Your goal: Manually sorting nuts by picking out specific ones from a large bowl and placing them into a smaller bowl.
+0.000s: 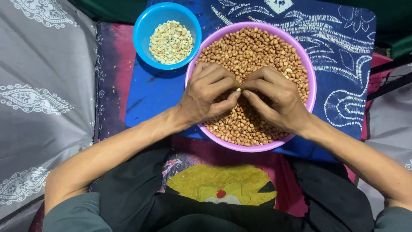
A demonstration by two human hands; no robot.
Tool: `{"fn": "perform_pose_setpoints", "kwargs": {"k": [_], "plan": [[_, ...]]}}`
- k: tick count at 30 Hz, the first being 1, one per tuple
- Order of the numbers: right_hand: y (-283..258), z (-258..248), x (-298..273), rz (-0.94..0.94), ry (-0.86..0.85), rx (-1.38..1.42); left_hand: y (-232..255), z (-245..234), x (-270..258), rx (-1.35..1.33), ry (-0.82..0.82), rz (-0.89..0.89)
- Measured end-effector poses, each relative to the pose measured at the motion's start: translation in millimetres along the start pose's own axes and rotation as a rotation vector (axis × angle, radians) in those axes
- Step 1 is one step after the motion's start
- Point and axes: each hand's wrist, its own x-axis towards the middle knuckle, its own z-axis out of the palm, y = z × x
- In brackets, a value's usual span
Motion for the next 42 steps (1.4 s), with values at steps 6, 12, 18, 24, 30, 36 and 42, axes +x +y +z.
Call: {"fn": "perform_pose_setpoints", "kwargs": {"k": [6,12,18,24,30,36,42], "plan": [[13,-38,4,0.003,-0.076,-0.143,-36,-77,38,0.386,-0.077,-0.004],[-10,-83,-6,0.185,-0.119,-0.191,-106,-112,16,0.699,-0.436,-0.139],[-20,-94,-18,0.374,-0.147,-0.252,-76,-99,26,0.631,-0.329,-0.084],[-14,-101,-20,0.706,-0.222,-0.114,12,-45,31,0.021,-0.376,-0.248],[12,-71,-18,0.81,-0.33,0.024,16,6,7,-0.051,-0.42,-0.385],[28,-48,-7,0.966,-0.265,0.565,11,22,17,-0.287,-0.335,-0.463],[21,-41,11,1.015,-0.211,0.674,10,13,20,-0.545,-0.259,-0.616]]}}
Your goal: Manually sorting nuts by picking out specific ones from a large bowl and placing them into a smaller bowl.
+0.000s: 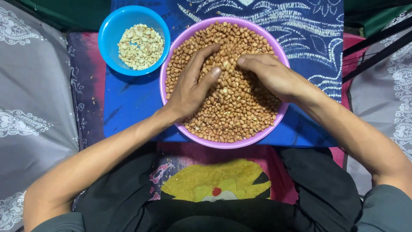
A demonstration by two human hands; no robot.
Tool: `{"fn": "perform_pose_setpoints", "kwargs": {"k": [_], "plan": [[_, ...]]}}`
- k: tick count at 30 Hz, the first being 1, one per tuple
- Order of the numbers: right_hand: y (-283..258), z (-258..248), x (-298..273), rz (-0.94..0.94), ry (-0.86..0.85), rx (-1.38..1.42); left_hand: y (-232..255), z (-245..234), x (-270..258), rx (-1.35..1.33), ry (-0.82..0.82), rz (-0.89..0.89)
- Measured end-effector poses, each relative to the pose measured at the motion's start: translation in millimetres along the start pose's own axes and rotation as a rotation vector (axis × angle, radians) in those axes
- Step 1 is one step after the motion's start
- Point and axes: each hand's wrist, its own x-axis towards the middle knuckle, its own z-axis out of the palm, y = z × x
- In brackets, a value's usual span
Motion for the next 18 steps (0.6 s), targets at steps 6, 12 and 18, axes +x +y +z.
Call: {"fn": "perform_pose_setpoints", "kwargs": {"k": [6,12,18], "plan": [[-26,19,2,-0.039,-0.034,-0.137,3,-3,0,-0.033,0.038,-0.032],[-24,22,9,-0.244,-0.103,-0.255,6,-7,1,-0.092,0.071,0.013],[-45,30,-6,-0.447,-0.128,-0.429,8,-7,0,-0.186,0.097,0.019]]}}
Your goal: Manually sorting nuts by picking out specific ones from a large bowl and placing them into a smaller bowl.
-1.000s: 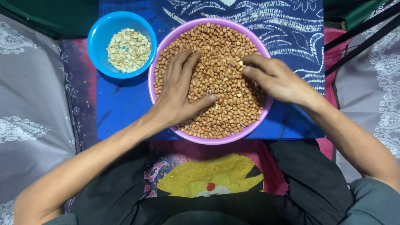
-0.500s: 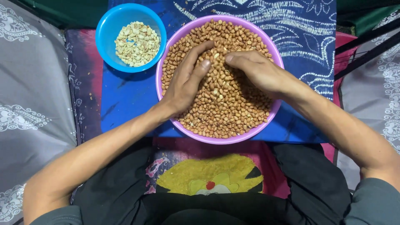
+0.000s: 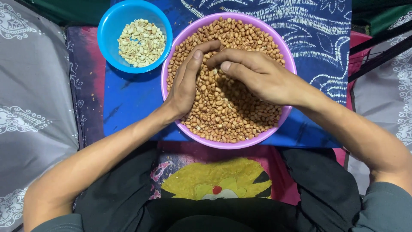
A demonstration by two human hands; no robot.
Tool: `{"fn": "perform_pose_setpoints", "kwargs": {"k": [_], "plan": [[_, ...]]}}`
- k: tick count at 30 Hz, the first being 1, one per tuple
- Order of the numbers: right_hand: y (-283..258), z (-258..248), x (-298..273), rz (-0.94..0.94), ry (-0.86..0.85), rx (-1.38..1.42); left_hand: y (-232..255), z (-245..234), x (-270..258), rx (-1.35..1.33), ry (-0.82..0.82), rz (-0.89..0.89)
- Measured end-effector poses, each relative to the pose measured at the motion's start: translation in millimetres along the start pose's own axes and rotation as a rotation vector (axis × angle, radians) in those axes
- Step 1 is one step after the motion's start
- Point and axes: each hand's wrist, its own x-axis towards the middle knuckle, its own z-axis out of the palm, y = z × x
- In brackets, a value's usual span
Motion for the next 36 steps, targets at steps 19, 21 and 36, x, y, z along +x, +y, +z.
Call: {"fn": "perform_pose_setpoints", "kwargs": {"k": [19,21,36], "plan": [[56,-35,-30,0.118,0.198,-0.478,-11,0,0,0.317,-0.086,0.085],[55,-26,-23,0.264,0.175,-0.305,-9,-1,0,0.291,-0.078,0.071],[15,-14,-6,0.071,-0.011,0.059,-10,0,5,0.012,-0.039,-0.042]]}}
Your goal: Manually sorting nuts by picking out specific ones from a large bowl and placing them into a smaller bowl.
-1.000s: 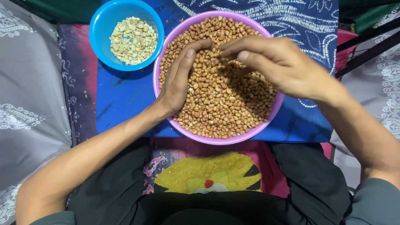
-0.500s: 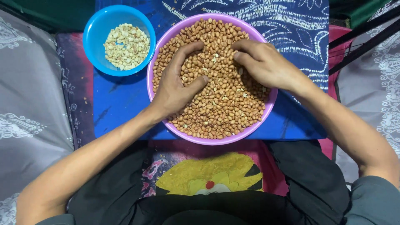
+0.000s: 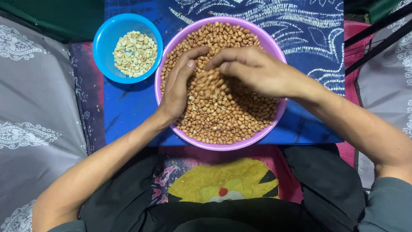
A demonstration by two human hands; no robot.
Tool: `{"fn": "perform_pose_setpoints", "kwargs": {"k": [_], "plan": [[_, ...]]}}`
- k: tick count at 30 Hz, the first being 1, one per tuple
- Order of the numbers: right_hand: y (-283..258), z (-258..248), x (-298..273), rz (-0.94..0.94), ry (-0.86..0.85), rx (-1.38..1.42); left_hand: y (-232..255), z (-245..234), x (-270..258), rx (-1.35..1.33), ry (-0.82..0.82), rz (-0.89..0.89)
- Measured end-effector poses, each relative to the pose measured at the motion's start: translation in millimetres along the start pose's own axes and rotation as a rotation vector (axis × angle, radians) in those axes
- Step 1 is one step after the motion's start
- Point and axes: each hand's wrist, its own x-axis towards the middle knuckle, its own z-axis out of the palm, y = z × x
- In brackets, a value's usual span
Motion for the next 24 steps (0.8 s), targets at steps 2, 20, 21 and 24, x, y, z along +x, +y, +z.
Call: {"fn": "perform_pose_setpoints", "kwargs": {"k": [2,20,21,24], "plan": [[-16,0,-5,-0.071,-0.003,-0.069,7,-1,-1,0.011,0.007,0.011],[60,-23,-43,0.082,0.05,-0.843,-1,0,-4,0.145,0.0,0.071],[60,-24,-44,0.056,0.064,-0.834,2,0,-4,0.15,0.001,0.073],[83,-23,-44,0.01,0.108,-0.783,2,0,-3,0.182,-0.005,0.086]]}}
